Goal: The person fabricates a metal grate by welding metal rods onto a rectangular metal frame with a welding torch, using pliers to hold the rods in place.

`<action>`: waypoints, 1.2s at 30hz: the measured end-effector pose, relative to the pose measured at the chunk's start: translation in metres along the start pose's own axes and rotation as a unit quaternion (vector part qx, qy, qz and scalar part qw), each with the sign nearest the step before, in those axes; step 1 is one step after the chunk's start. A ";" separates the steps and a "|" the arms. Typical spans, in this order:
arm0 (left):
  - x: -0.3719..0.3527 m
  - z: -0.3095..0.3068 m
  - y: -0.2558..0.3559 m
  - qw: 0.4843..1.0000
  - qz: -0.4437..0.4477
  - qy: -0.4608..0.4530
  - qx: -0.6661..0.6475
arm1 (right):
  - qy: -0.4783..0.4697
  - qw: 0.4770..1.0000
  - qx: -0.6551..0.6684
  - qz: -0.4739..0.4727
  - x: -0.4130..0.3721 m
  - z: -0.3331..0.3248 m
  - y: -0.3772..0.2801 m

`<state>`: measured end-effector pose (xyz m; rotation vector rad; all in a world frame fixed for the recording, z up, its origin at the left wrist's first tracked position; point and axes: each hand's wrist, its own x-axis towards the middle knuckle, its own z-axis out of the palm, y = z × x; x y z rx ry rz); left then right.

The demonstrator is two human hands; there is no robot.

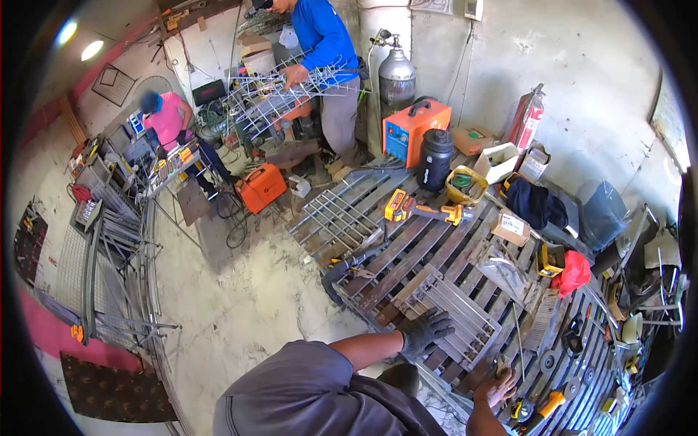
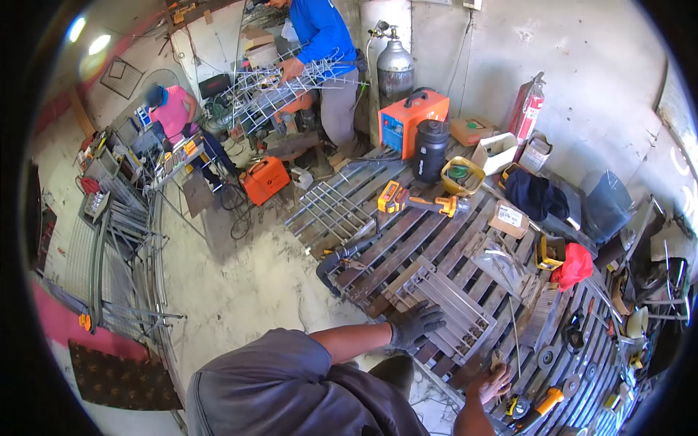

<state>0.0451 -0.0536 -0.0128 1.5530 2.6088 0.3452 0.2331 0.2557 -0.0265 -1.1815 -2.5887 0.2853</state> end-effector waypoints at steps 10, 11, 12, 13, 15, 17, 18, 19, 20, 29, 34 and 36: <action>-0.003 -0.011 -0.001 1.000 -0.004 0.008 -0.016 | -0.014 0.998 -0.058 -0.016 0.000 0.005 0.005; -0.004 -0.011 -0.001 1.000 -0.005 0.008 -0.017 | -0.009 0.999 -0.051 -0.017 0.000 0.009 0.008; -0.004 -0.010 0.000 1.000 -0.006 0.009 -0.020 | -0.003 0.999 -0.045 -0.019 0.000 0.013 0.012; -0.003 -0.010 -0.001 1.000 -0.007 0.012 -0.021 | 0.005 0.999 -0.039 -0.021 0.002 0.017 0.016; -0.002 -0.016 -0.002 1.000 -0.007 -0.006 -0.026 | 0.004 0.999 -0.039 -0.023 0.004 0.015 0.013; -0.001 -0.013 -0.002 1.000 -0.006 -0.005 -0.029 | -0.001 0.999 -0.027 -0.017 0.003 0.017 0.013; -0.001 -0.006 -0.004 1.000 -0.006 0.005 -0.029 | 0.001 0.999 -0.026 -0.023 0.003 0.018 0.015; -0.001 -0.005 -0.003 0.999 -0.003 0.014 -0.029 | 0.002 0.999 -0.026 -0.026 0.003 0.015 0.013; -0.001 -0.004 -0.002 1.000 -0.007 0.013 -0.027 | 0.004 0.999 -0.026 -0.027 0.002 0.013 0.011; 0.001 -0.005 0.000 0.999 -0.007 0.042 -0.026 | 0.016 0.999 -0.010 -0.029 -0.002 0.005 0.007; 0.000 -0.008 0.001 0.998 -0.003 0.049 -0.031 | 0.007 1.000 0.013 -0.022 -0.001 0.000 0.004; 0.000 -0.010 0.004 0.999 -0.006 0.044 -0.026 | 0.004 1.000 0.011 -0.021 -0.002 -0.002 0.005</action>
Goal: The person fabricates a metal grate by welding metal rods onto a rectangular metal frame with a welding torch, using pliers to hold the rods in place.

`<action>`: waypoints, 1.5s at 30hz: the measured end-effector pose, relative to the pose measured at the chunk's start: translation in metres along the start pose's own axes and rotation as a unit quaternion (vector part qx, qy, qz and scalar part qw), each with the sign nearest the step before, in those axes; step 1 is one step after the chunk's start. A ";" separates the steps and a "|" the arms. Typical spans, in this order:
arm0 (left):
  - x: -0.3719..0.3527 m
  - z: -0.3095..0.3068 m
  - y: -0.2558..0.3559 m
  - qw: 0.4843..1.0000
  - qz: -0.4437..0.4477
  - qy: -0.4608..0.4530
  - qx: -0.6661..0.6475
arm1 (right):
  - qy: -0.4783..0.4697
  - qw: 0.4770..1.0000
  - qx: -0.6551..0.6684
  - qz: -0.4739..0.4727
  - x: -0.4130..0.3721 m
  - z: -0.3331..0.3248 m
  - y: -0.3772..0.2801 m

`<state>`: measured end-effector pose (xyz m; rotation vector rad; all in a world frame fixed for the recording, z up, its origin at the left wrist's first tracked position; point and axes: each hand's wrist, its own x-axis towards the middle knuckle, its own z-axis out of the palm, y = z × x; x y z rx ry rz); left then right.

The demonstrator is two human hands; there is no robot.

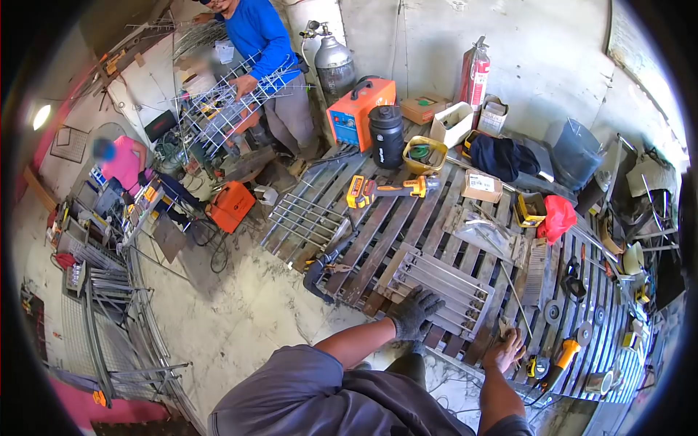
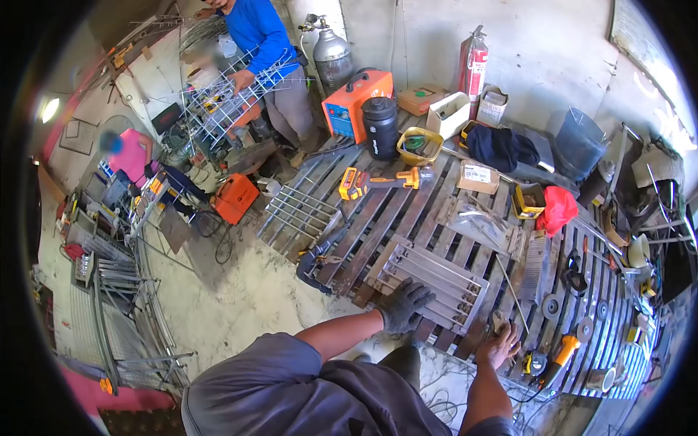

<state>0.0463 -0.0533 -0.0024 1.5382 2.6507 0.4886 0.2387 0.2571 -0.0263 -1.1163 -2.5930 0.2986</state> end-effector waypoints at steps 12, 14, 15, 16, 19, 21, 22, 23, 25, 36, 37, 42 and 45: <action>0.000 0.003 -0.001 1.000 0.000 -0.019 0.010 | -0.005 1.000 -0.003 0.012 -0.001 0.000 -0.002; 0.002 0.001 -0.009 1.000 0.002 -0.021 0.011 | -0.041 0.999 -0.021 0.018 0.003 0.000 -0.003; 0.002 0.002 -0.010 1.000 0.003 -0.022 0.005 | -0.014 1.000 -0.021 0.016 0.004 0.009 0.002; 0.001 0.003 -0.009 1.000 0.002 -0.022 -0.004 | 0.016 1.000 -0.025 0.005 0.003 0.015 0.007; -0.003 0.019 -0.010 1.000 -0.002 -0.005 -0.019 | 0.055 0.998 -0.027 -0.019 0.002 0.024 0.011; -0.001 0.015 -0.010 0.999 0.002 -0.004 -0.034 | 0.025 0.998 -0.065 -0.011 0.005 0.023 0.011; 0.001 0.017 -0.011 1.000 0.002 -0.015 -0.028 | 0.030 0.998 -0.053 -0.020 0.005 0.022 0.010; 0.001 0.023 -0.009 1.000 0.004 -0.007 -0.028 | 0.033 0.998 -0.042 -0.027 0.004 0.021 0.012; 0.002 0.032 -0.016 1.000 0.009 0.007 -0.024 | -0.049 0.998 -0.047 -0.009 0.005 0.001 0.000; 0.001 0.021 -0.011 0.999 0.003 -0.005 -0.034 | -0.001 0.998 -0.062 -0.029 0.012 0.025 0.005; 0.001 0.019 -0.013 0.999 0.004 -0.012 -0.033 | 0.008 0.998 -0.061 -0.030 0.012 0.028 0.008; 0.000 0.023 -0.010 0.999 0.003 0.007 -0.036 | 0.043 0.996 -0.071 -0.039 0.006 0.033 0.023; 0.000 0.028 -0.011 0.999 0.007 0.021 -0.029 | 0.046 0.997 -0.061 -0.033 0.006 0.036 0.024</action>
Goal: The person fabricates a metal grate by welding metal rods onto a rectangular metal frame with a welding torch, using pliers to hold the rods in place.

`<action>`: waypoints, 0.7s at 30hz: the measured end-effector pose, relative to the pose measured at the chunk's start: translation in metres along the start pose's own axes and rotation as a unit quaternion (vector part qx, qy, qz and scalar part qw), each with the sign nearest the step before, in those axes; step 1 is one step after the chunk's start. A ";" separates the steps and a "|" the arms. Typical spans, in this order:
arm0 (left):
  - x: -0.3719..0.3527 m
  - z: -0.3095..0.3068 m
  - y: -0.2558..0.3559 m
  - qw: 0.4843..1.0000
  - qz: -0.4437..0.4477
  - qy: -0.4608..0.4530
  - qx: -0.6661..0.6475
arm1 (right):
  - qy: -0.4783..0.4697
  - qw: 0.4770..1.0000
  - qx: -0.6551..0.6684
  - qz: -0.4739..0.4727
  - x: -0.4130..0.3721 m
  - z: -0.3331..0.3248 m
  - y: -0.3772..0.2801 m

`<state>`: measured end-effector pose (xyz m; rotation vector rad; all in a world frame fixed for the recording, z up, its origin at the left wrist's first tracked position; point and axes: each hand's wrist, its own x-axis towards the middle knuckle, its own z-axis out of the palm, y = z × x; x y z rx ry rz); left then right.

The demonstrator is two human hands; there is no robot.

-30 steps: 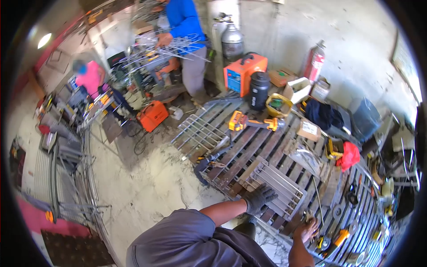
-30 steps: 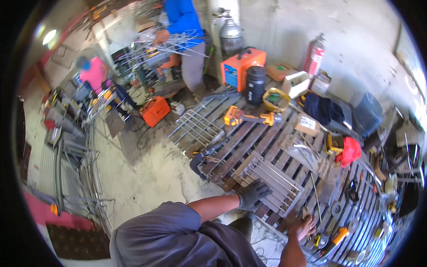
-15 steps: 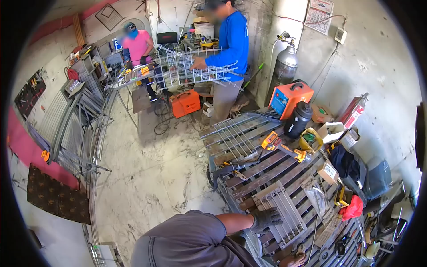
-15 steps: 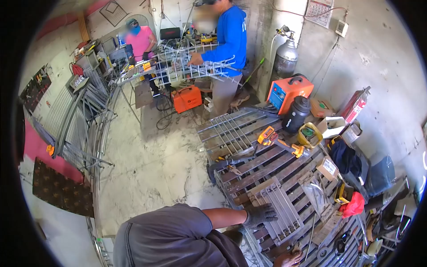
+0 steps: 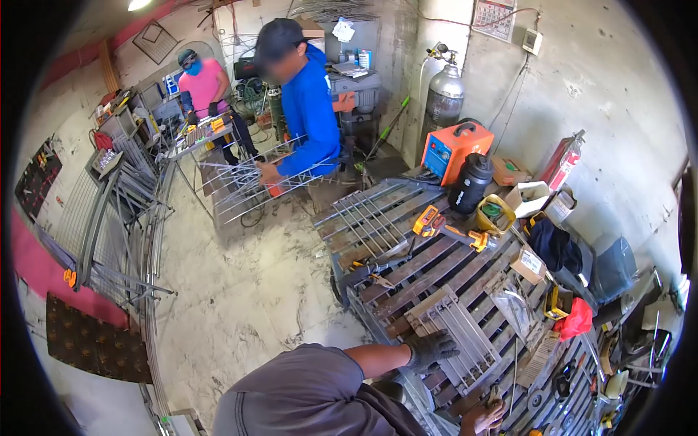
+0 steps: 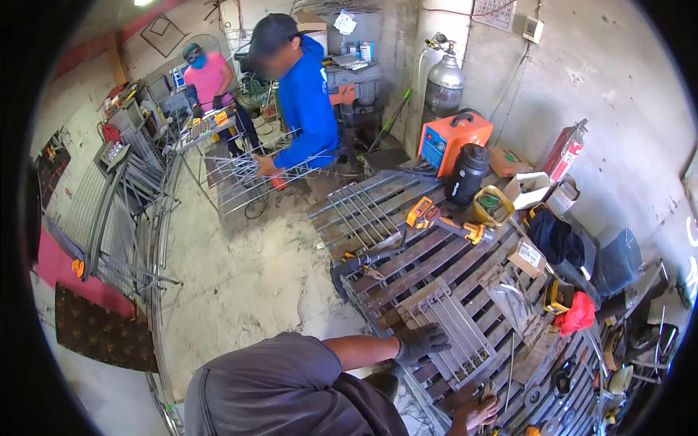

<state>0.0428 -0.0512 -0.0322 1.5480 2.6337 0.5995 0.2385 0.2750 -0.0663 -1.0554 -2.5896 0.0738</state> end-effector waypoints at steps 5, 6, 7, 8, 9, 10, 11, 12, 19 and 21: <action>-0.002 -0.011 0.001 1.000 0.014 -0.006 0.020 | -0.024 0.999 -0.004 0.022 0.000 -0.023 -0.018; -0.002 -0.015 0.002 1.000 0.011 -0.009 0.018 | -0.026 0.999 -0.004 0.021 0.000 -0.023 -0.017; -0.002 -0.019 0.003 1.000 0.008 -0.010 0.016 | -0.013 1.000 -0.008 0.020 0.000 -0.011 -0.010; -0.001 -0.021 0.005 1.000 0.005 -0.011 0.015 | -0.021 0.999 -0.008 0.024 0.000 -0.013 -0.009; -0.002 -0.020 0.005 1.000 0.006 -0.010 0.009 | -0.028 0.999 -0.007 0.027 0.001 -0.015 -0.010; -0.002 -0.021 0.005 1.000 0.007 -0.011 0.013 | -0.035 0.999 -0.005 0.028 0.001 -0.016 -0.011; -0.002 -0.026 0.007 1.000 0.008 -0.011 0.016 | -0.038 0.999 -0.010 0.027 0.001 -0.018 -0.013; -0.003 -0.028 0.008 1.000 0.007 -0.011 0.019 | -0.036 0.999 -0.011 0.023 0.001 -0.018 -0.012; -0.002 -0.009 0.002 1.000 0.016 0.016 0.004 | 0.007 1.000 -0.012 0.012 -0.001 -0.010 -0.008; -0.002 -0.009 0.001 1.000 0.013 0.015 0.000 | 0.012 1.000 -0.008 0.005 0.001 -0.011 -0.010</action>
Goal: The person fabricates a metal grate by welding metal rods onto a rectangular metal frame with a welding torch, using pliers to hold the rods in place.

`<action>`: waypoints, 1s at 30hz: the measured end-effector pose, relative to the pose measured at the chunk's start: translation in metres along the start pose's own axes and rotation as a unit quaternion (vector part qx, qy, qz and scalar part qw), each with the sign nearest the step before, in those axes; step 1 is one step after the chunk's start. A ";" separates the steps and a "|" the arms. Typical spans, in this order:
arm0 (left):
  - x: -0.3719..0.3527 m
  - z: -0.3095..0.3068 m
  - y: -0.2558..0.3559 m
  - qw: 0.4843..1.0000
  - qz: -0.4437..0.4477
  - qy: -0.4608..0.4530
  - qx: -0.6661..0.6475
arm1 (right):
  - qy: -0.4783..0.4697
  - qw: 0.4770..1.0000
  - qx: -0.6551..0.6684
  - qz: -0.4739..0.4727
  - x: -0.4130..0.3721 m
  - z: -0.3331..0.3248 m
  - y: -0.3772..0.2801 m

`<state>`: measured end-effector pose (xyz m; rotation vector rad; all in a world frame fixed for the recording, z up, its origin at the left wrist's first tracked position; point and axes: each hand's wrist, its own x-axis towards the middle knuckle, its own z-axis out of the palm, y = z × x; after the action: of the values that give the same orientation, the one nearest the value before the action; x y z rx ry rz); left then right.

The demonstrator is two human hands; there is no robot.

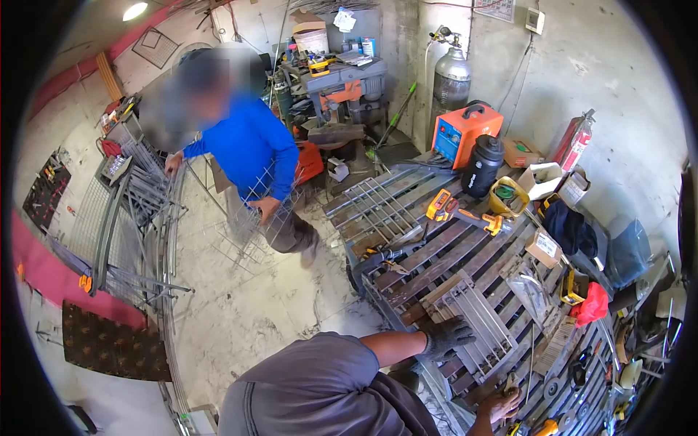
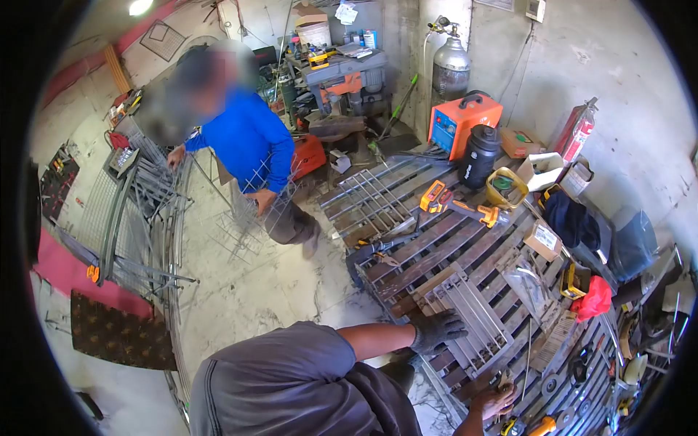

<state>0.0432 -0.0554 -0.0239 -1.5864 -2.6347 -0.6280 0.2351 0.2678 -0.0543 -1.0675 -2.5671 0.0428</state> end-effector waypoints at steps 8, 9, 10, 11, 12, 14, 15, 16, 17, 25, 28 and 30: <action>0.002 -0.004 0.002 1.000 -0.007 -0.028 -0.007 | -0.005 1.000 -0.001 0.004 -0.002 -0.013 -0.010; 0.004 -0.009 0.001 0.999 -0.011 -0.038 -0.005 | 0.007 1.000 -0.006 -0.006 -0.002 -0.016 -0.013; 0.004 -0.006 0.000 0.999 -0.012 -0.035 -0.002 | 0.007 1.000 -0.007 -0.003 -0.001 -0.016 -0.015; 0.004 -0.005 0.002 0.999 -0.008 -0.032 -0.005 | 0.004 1.000 -0.010 -0.002 -0.002 -0.016 -0.014; 0.003 -0.002 0.004 1.000 -0.007 -0.028 -0.008 | 0.001 1.000 -0.013 -0.003 -0.004 -0.016 -0.013; 0.004 -0.003 -0.001 1.000 -0.007 -0.021 -0.010 | -0.024 1.000 0.004 0.000 -0.001 -0.016 -0.010; 0.005 -0.002 -0.001 1.000 -0.009 -0.020 -0.014 | -0.038 0.999 0.010 -0.001 0.000 -0.019 -0.008; 0.004 -0.001 0.000 1.000 -0.012 -0.019 -0.019 | -0.056 0.998 0.012 -0.001 0.001 -0.020 -0.008; 0.002 -0.006 -0.001 1.000 -0.012 -0.017 -0.018 | -0.053 0.998 0.015 -0.001 0.001 -0.016 -0.010; 0.059 -0.051 0.002 0.994 0.024 0.105 -0.036 | 0.025 1.000 -0.002 -0.015 0.001 0.011 0.009; 0.099 -0.089 0.002 0.985 -0.014 0.170 -0.030 | -0.002 1.000 -0.002 0.007 0.001 -0.004 -0.005; 0.108 -0.096 0.000 0.982 -0.043 0.183 -0.014 | 0.011 1.000 -0.009 -0.005 0.000 0.005 0.003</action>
<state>-0.0294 0.0041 0.0863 -1.2251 -2.4374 -0.8680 0.2356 0.2703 -0.0600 -1.0563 -2.5573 0.0059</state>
